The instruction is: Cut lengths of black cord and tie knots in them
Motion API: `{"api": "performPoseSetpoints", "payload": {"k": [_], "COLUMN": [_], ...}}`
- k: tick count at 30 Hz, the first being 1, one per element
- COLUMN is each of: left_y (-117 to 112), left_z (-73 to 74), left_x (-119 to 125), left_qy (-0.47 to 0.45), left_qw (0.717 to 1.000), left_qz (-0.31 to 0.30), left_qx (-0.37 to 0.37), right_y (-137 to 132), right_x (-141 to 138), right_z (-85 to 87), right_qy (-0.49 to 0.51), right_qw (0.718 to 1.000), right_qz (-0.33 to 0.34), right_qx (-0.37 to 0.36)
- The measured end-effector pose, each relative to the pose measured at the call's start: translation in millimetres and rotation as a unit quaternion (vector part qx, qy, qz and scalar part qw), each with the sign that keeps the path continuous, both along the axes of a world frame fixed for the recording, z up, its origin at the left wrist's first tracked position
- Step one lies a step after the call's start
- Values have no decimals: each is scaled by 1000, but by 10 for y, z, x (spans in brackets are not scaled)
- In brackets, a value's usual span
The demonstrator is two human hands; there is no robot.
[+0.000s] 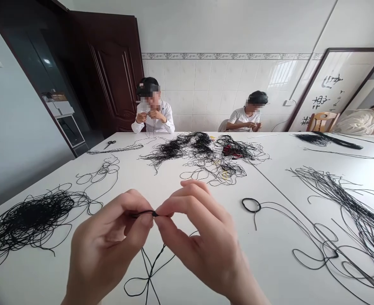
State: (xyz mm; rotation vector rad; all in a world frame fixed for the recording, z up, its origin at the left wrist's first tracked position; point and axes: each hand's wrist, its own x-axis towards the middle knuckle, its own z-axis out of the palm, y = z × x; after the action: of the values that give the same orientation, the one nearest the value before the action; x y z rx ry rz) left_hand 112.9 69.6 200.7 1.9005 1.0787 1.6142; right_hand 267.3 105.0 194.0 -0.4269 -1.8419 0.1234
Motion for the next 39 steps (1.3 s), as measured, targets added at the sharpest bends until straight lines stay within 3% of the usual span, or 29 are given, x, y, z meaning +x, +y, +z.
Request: {"api": "performPoseSetpoints", "payload": {"k": [7, 19, 22, 26, 30, 34, 37, 39], "left_y": [48, 110, 119, 112, 113, 102, 97, 98], "left_z": [-77, -132, -143, -137, -118, -102, -87, -73], "left_x": [51, 38, 39, 29, 24, 29, 23, 11], "left_qy": [36, 55, 52, 44, 49, 23, 23, 40], "left_qw": [993, 971, 973, 974, 972, 988, 997, 996], "left_qz": [10, 7, 17, 16, 10, -7, -1, 8], "left_qx": [116, 232, 225, 220, 228, 154, 77, 73], "right_y": [-16, -54, -35, -28, -35, -28, -17, -11], "right_x": [40, 68, 91, 138, 146, 110, 82, 72], "right_z": [-2, 11, 23, 44, 35, 8, 4, 9], "right_qy": [8, -15, -21, -13, -9, -30, -62, -80], "right_qw": [997, 999, 998, 986, 984, 990, 995, 996], "right_qz": [16, 17, 32, 103, 90, 44, 4, -22], "right_qx": [-71, -37, -41, -127, -154, -134, -75, -26]}}
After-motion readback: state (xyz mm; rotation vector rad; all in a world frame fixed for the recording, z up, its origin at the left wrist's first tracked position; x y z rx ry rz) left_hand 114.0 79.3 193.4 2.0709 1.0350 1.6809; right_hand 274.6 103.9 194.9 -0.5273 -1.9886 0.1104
